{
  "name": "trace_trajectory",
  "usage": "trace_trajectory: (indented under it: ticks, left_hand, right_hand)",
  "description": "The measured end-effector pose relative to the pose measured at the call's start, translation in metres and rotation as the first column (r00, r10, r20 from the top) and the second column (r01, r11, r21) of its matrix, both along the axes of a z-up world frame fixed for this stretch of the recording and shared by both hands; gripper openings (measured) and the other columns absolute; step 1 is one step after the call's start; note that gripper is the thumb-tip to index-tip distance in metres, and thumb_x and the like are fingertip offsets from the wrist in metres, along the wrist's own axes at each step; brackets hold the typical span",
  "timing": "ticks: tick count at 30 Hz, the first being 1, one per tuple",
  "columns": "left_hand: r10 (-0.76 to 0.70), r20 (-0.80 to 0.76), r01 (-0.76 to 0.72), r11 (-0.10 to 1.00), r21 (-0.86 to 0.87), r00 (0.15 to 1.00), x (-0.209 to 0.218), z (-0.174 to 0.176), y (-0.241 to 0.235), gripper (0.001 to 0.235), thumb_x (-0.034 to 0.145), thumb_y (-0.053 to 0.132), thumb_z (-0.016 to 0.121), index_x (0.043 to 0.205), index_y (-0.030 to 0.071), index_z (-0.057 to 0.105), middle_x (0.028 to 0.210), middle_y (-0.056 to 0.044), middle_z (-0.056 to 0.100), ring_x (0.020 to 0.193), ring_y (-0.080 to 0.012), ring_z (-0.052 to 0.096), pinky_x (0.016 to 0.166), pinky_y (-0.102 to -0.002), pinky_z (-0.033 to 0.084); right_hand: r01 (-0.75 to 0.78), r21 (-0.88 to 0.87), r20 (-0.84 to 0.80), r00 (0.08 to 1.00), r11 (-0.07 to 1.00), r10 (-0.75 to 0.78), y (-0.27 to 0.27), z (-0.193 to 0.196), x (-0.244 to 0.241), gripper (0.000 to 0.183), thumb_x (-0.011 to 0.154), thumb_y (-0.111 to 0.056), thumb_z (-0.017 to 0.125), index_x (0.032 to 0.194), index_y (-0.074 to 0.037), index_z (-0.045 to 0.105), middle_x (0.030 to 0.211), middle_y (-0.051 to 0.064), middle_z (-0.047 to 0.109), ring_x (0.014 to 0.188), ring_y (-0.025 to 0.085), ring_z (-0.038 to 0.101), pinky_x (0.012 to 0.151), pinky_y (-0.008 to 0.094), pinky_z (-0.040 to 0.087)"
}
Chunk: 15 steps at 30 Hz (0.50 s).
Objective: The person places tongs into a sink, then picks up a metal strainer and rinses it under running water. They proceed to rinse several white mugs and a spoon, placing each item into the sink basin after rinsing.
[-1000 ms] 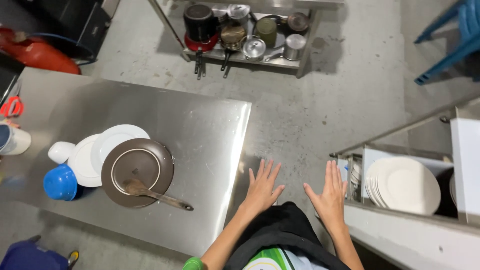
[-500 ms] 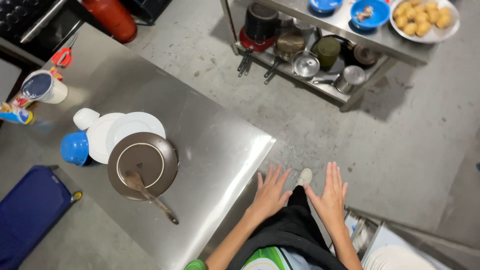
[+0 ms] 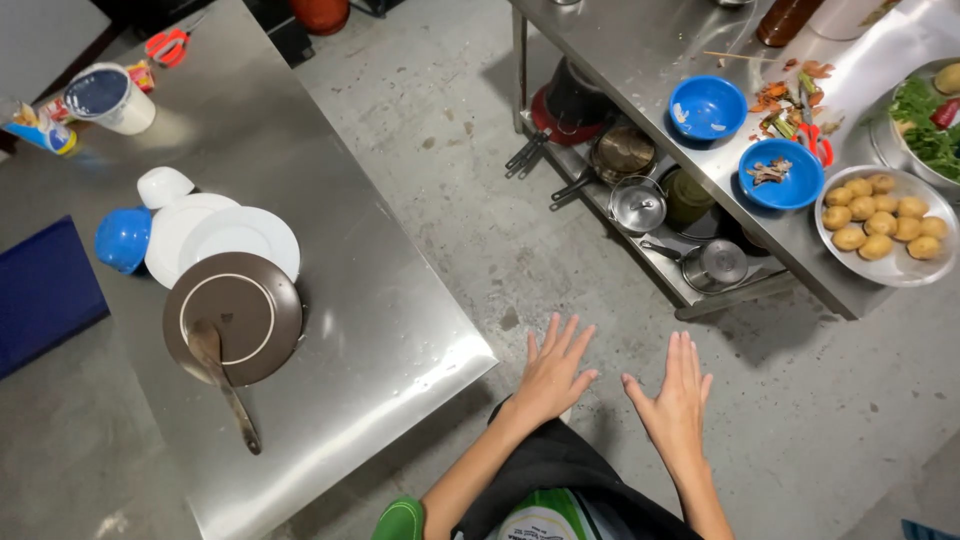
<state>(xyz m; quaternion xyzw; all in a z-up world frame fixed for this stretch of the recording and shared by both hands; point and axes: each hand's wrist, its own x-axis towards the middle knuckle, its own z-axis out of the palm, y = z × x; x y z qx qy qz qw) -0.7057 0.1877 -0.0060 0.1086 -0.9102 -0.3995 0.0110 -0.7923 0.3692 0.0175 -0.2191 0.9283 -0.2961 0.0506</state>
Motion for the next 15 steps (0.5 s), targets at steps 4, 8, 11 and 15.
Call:
trace_trajectory:
  ticks: [4,8,11,15]
  left_hand:
    - [0.059,0.014,-0.059,0.998,-0.025,0.998,-0.022,-0.005,-0.004,0.069,0.096,0.031,0.058,0.157,0.007,0.036,0.167,-0.021,0.023,0.156,-0.0430,0.005,0.118,-0.070,0.003]
    - [0.118,0.117,-0.118,0.993,-0.009,0.986,-0.045,-0.004,-0.021,0.070,0.097,0.030,0.058,0.158,0.008,0.033,0.169,-0.020,0.018,0.157,-0.0414,0.000,0.117,-0.070,0.001]
    - [0.163,0.166,-0.164,0.986,-0.009,0.973,-0.062,-0.015,-0.038,0.071,0.096,0.030,0.058,0.159,0.009,0.032,0.169,-0.019,0.016,0.157,-0.0407,-0.001,0.116,-0.072,0.001]
    - [0.212,0.225,-0.215,0.977,-0.013,0.951,-0.097,-0.027,-0.066,0.072,0.096,0.033,0.056,0.160,0.012,0.029,0.171,-0.015,0.014,0.157,-0.0382,-0.003,0.117,-0.072,0.003]
  right_hand:
    - [-0.041,-0.003,0.009,0.999,0.999,0.041,-0.006,-0.001,-0.033,0.099,0.078,-0.036,0.074,0.158,0.004,0.031,0.165,0.025,0.031,0.154,0.039,0.027,0.118,0.066,0.019]
    - [-0.098,0.017,0.089,0.991,0.995,0.096,-0.019,-0.018,-0.060,0.100,0.078,-0.041,0.073,0.159,0.000,0.029,0.168,0.022,0.027,0.156,0.037,0.023,0.119,0.066,0.017]
    - [-0.138,0.010,0.085,0.987,0.990,0.137,-0.035,-0.024,-0.078,0.099,0.078,-0.039,0.075,0.158,-0.002,0.031,0.167,0.020,0.029,0.155,0.036,0.025,0.118,0.067,0.019]
    - [-0.187,-0.033,-0.012,0.982,0.982,0.187,-0.067,-0.022,-0.115,0.097,0.076,-0.034,0.078,0.156,0.002,0.036,0.164,0.024,0.035,0.153,0.038,0.031,0.116,0.066,0.025]
